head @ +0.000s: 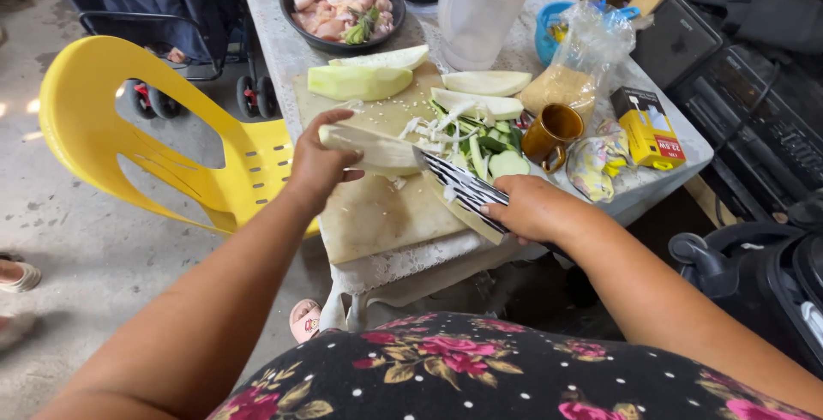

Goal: Peeling and slicing a green vegetable, likely a green papaya or chayote, on a cutting board.

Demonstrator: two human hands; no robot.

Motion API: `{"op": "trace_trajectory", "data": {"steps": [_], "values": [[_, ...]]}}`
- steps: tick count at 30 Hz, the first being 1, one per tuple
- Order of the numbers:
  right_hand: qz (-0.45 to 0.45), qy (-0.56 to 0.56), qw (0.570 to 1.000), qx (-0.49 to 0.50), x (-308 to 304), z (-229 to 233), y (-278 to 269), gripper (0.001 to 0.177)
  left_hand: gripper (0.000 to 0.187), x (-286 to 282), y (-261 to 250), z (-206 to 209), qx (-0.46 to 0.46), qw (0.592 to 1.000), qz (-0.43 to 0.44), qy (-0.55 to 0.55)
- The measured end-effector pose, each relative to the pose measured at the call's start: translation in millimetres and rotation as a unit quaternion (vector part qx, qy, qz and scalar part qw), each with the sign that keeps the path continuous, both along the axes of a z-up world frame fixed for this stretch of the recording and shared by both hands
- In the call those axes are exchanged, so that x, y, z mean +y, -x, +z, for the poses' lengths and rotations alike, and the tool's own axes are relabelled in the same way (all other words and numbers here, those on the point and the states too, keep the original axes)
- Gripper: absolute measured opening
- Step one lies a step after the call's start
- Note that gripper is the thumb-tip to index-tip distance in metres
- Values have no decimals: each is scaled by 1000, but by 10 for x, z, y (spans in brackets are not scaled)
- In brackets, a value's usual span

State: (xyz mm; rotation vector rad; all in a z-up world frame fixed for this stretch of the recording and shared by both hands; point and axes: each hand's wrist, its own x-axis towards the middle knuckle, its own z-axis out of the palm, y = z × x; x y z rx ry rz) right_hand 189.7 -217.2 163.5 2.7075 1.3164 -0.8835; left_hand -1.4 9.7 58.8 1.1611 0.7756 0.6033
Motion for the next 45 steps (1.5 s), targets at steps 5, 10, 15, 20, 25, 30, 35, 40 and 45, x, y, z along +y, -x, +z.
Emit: {"op": "trace_trajectory", "data": {"steps": [5,10,15,20,25,30,35,40,45], "values": [[56,-26,992,-112,70,-193,-131,38,62,-240,-137,-233,-21,990,55,-126],[68,-13,988,-141,105,-69,-3,40,59,-437,-178,-174,32,974,106,-197],[61,-16,985,-159,187,-25,75,38,60,-453,-163,-74,32,972,88,-215],[109,6,981,-162,311,169,294,34,66,-412,-163,8,101,973,80,-191],[156,-23,976,-147,391,349,494,32,71,-287,-149,-110,129,962,82,-226],[218,-77,965,-126,337,371,410,32,71,-178,-143,-224,91,969,64,-220],[181,-9,971,-158,339,335,157,34,67,-80,-89,-197,80,974,20,-212],[133,23,970,-202,369,166,45,33,66,-31,-153,-129,34,995,1,-93],[138,-3,975,-172,439,136,163,34,67,-76,-223,-50,-80,983,-4,168]]}}
